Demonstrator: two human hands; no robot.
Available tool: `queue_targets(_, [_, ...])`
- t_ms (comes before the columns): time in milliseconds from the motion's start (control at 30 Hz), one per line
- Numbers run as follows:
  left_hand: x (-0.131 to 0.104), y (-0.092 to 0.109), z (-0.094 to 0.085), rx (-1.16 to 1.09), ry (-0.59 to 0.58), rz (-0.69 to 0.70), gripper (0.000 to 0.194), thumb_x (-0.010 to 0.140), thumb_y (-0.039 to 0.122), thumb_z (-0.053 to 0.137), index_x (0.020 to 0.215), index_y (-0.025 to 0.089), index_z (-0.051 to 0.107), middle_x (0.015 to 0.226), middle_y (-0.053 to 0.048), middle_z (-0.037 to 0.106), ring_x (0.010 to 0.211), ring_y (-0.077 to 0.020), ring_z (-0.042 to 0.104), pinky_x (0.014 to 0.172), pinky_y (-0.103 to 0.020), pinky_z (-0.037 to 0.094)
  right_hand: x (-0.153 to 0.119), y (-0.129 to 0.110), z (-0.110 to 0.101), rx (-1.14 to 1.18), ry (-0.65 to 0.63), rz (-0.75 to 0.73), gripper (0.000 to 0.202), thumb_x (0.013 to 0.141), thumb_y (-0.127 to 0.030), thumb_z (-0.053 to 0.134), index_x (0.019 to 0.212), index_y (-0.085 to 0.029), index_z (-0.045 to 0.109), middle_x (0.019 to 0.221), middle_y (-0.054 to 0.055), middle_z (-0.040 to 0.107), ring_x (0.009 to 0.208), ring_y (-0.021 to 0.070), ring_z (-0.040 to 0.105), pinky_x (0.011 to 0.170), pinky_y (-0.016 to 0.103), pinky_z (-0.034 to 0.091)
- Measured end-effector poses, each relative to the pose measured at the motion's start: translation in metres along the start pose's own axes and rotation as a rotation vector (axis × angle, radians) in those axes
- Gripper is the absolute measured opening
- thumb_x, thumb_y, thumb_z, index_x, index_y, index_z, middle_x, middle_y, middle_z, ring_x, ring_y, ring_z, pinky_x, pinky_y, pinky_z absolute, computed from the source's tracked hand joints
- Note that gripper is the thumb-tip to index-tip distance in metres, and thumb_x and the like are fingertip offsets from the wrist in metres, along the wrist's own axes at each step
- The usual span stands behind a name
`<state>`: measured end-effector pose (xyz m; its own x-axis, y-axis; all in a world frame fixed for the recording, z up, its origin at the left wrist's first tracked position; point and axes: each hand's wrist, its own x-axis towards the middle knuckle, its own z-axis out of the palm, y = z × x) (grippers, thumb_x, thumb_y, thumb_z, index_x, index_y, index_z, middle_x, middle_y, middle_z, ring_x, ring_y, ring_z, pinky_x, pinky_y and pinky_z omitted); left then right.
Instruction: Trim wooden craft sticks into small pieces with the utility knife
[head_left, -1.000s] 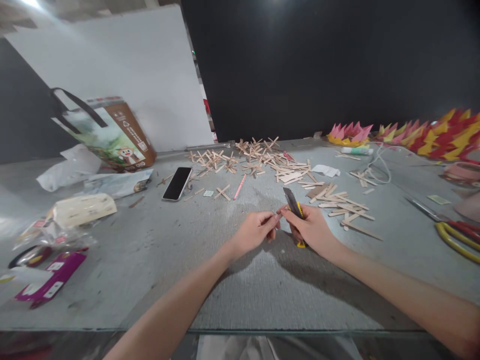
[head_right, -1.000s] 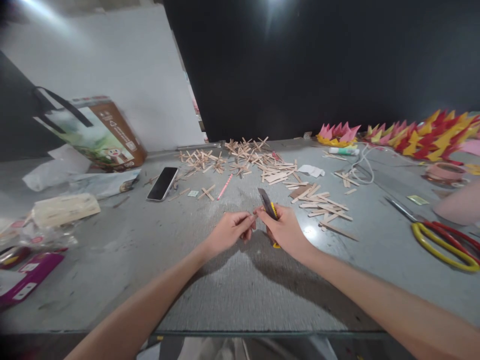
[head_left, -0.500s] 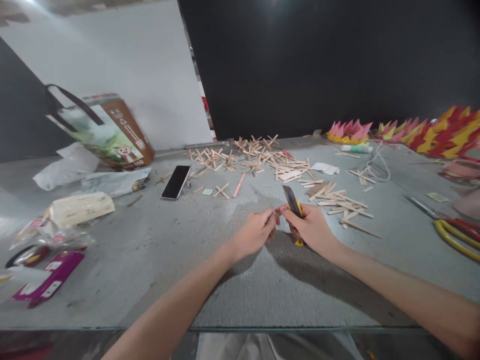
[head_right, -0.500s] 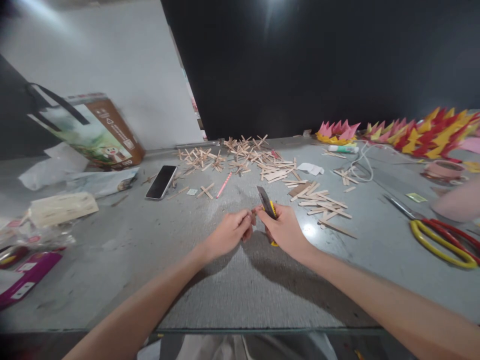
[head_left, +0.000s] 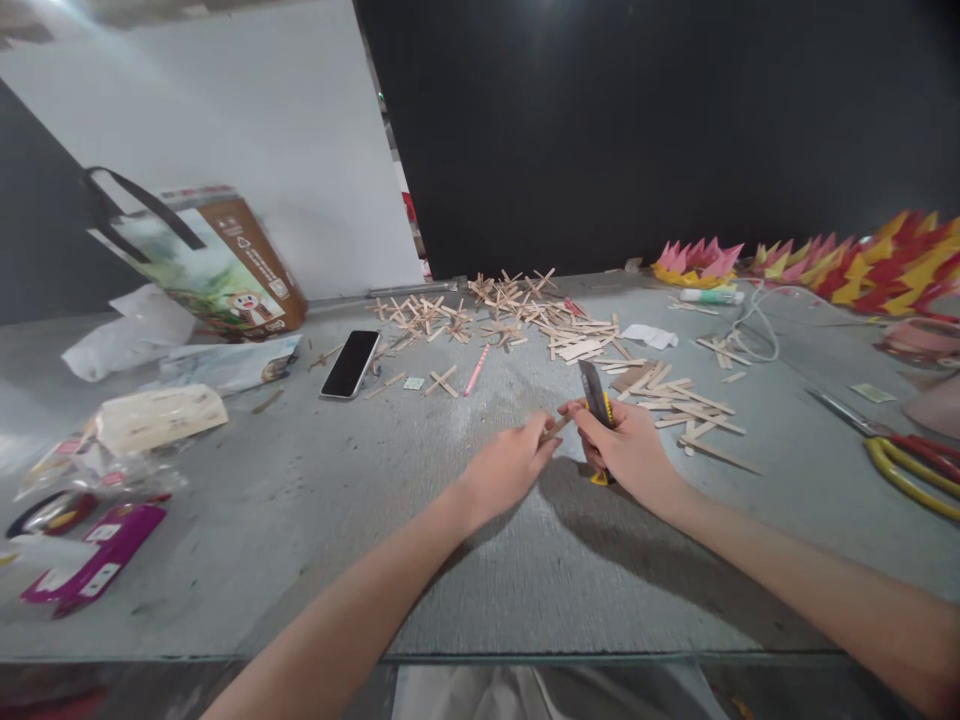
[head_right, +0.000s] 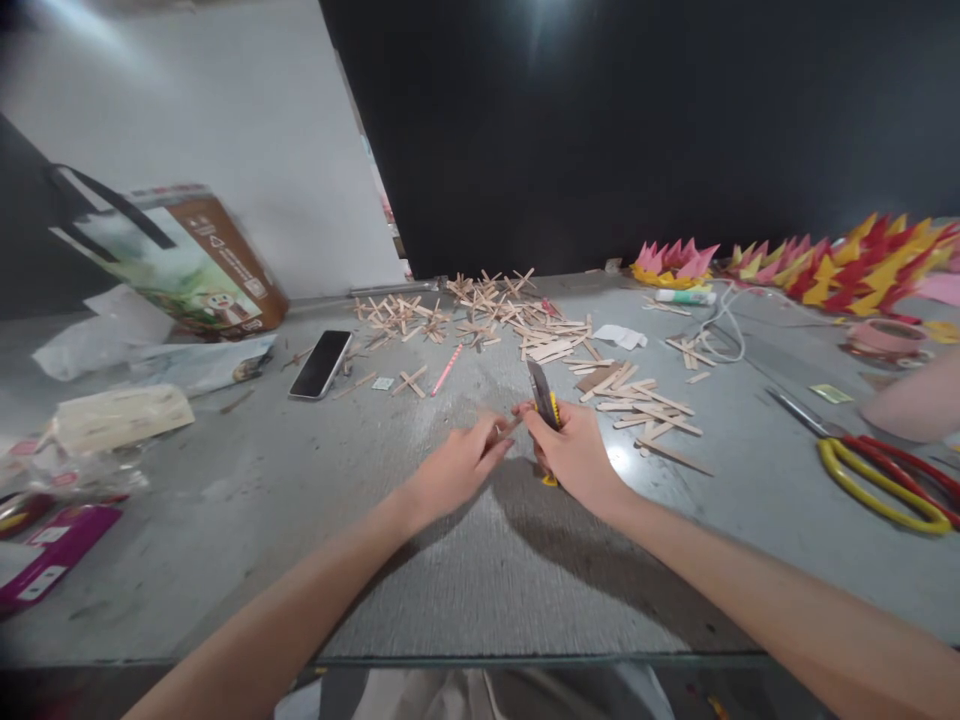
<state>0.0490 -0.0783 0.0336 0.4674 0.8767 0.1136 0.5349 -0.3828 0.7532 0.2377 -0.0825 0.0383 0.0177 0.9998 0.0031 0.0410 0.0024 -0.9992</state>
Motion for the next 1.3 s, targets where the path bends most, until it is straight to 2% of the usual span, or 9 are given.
queue_targets(100, [0.002, 0.0, 0.002, -0.091, 0.047, -0.003, 0.029, 0.108, 0.038, 0.036, 0.115, 0.022, 0.059, 0.071, 0.002, 0.058, 0.061, -0.0149, 0.053, 0.061, -0.026, 0.038, 0.001, -0.003, -0.002, 0.076, -0.015, -0.04, 0.041, 0.088, -0.057, 0.073, 0.1, -0.018, 0.066, 0.054, -0.01, 0.04, 0.038, 0.0073, 0.038, 0.037, 0.021, 0.031])
queue_targets(267, [0.005, 0.001, 0.002, -0.397, 0.247, -0.076, 0.034, 0.109, 0.052, 0.035, 0.108, 0.023, 0.05, 0.062, 0.007, 0.048, 0.049, -0.0105, 0.044, 0.051, -0.022, 0.035, -0.002, -0.011, -0.011, 0.12, -0.074, -0.134, 0.033, 0.1, -0.054, 0.058, 0.12, -0.029, 0.052, 0.064, -0.01, 0.044, 0.039, 0.0078, 0.036, 0.039, 0.021, 0.028])
queue_targets(433, [0.007, 0.0, -0.003, -0.538, 0.346, 0.004, 0.034, 0.108, 0.055, 0.036, 0.114, 0.023, 0.045, 0.064, 0.009, 0.044, 0.046, -0.0089, 0.042, 0.05, -0.022, 0.038, -0.009, -0.011, -0.017, -0.32, -0.209, -0.347, 0.032, 0.111, -0.048, 0.036, 0.133, -0.029, 0.048, 0.07, -0.005, 0.049, 0.053, 0.0137, 0.045, 0.05, 0.026, 0.037])
queue_targets(567, [0.009, -0.002, -0.003, -0.568, 0.365, 0.022, 0.034, 0.109, 0.052, 0.038, 0.125, 0.022, 0.044, 0.066, 0.008, 0.046, 0.047, -0.0092, 0.043, 0.048, -0.022, 0.039, -0.009, -0.01, -0.019, -0.69, -0.266, -0.541, 0.035, 0.112, -0.041, 0.037, 0.14, -0.027, 0.052, 0.09, 0.004, 0.065, 0.064, 0.0162, 0.057, 0.062, 0.03, 0.044])
queue_targets(667, [0.01, -0.005, -0.001, -0.583, 0.371, 0.031, 0.032, 0.109, 0.048, 0.04, 0.127, 0.022, 0.043, 0.068, 0.008, 0.047, 0.047, -0.0088, 0.043, 0.047, -0.022, 0.039, -0.008, -0.011, -0.019, -0.791, -0.247, -0.671, 0.037, 0.111, -0.039, 0.041, 0.142, -0.026, 0.056, 0.106, 0.008, 0.068, 0.068, 0.0155, 0.06, 0.064, 0.029, 0.044])
queue_targets(800, [0.01, -0.009, 0.0, -0.564, 0.372, 0.028, 0.03, 0.109, 0.045, 0.041, 0.129, 0.023, 0.043, 0.069, 0.008, 0.047, 0.047, -0.0082, 0.043, 0.048, -0.021, 0.038, -0.006, -0.011, -0.022, -0.851, -0.217, -0.77, 0.039, 0.111, -0.038, 0.044, 0.145, -0.025, 0.058, 0.104, 0.009, 0.069, 0.067, 0.0151, 0.061, 0.061, 0.028, 0.043])
queue_targets(967, [0.007, -0.009, -0.001, -0.473, 0.34, 0.018, 0.033, 0.109, 0.044, 0.037, 0.134, 0.023, 0.042, 0.066, 0.009, 0.048, 0.048, -0.0088, 0.044, 0.051, -0.021, 0.038, -0.008, -0.012, -0.022, -0.716, -0.195, -0.642, 0.041, 0.111, -0.04, 0.041, 0.144, -0.026, 0.061, 0.101, 0.009, 0.073, 0.062, 0.0155, 0.062, 0.063, 0.029, 0.05])
queue_targets(1100, [0.002, -0.004, -0.003, -0.339, 0.32, -0.003, 0.036, 0.11, 0.045, 0.035, 0.137, 0.023, 0.044, 0.066, 0.007, 0.05, 0.051, -0.0092, 0.046, 0.056, -0.021, 0.039, -0.012, -0.014, -0.019, -0.514, -0.256, -0.435, 0.045, 0.11, -0.043, 0.038, 0.149, -0.032, 0.058, 0.088, 0.003, 0.071, 0.047, 0.0107, 0.055, 0.049, 0.025, 0.05])
queue_targets(1300, [-0.002, 0.001, -0.006, -0.194, 0.314, -0.026, 0.04, 0.111, 0.043, 0.033, 0.142, 0.021, 0.045, 0.064, 0.007, 0.05, 0.05, -0.0099, 0.044, 0.058, -0.023, 0.037, -0.014, -0.014, -0.018, -0.394, -0.295, -0.343, 0.048, 0.109, -0.045, 0.041, 0.153, -0.033, 0.055, 0.091, 0.003, 0.067, 0.047, 0.0078, 0.056, 0.038, 0.019, 0.049])
